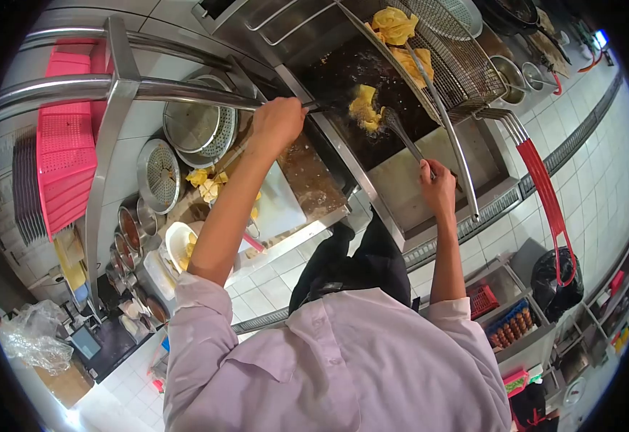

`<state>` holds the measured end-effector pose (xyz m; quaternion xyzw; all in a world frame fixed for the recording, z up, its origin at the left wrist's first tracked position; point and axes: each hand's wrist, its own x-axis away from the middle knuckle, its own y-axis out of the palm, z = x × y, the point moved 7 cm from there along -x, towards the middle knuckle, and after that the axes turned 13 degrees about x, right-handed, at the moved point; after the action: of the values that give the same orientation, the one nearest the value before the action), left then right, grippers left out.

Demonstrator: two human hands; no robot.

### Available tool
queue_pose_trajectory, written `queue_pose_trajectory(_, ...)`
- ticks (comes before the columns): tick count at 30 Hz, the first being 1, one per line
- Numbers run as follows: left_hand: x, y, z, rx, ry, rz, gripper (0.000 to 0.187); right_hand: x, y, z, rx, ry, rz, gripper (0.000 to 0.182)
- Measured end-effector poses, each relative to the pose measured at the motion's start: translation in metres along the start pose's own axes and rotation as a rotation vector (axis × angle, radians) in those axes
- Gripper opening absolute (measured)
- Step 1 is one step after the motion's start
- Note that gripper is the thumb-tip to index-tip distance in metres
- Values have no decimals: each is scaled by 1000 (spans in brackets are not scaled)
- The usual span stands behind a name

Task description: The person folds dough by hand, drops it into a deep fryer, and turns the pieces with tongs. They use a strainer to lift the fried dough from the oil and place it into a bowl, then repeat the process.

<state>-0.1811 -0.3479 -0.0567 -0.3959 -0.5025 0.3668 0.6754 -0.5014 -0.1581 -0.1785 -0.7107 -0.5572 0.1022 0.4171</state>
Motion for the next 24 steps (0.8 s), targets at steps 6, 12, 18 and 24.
queue_pose_trajectory(6,-43,40,7,19,46,-84,41,8,-15,-3,-34,45,-12,35)
queue_pose_trajectory(12,-84,67,6,13,-159,-352,73,12,-20,8,-53,40,12,39)
queue_pose_trajectory(18,-107,96,24,168,-146,-532,64,15,-25,26,-35,65,-3,39)
queue_pose_trajectory(24,-110,108,49,203,-185,-593,51,15,-32,42,-48,88,52,35)
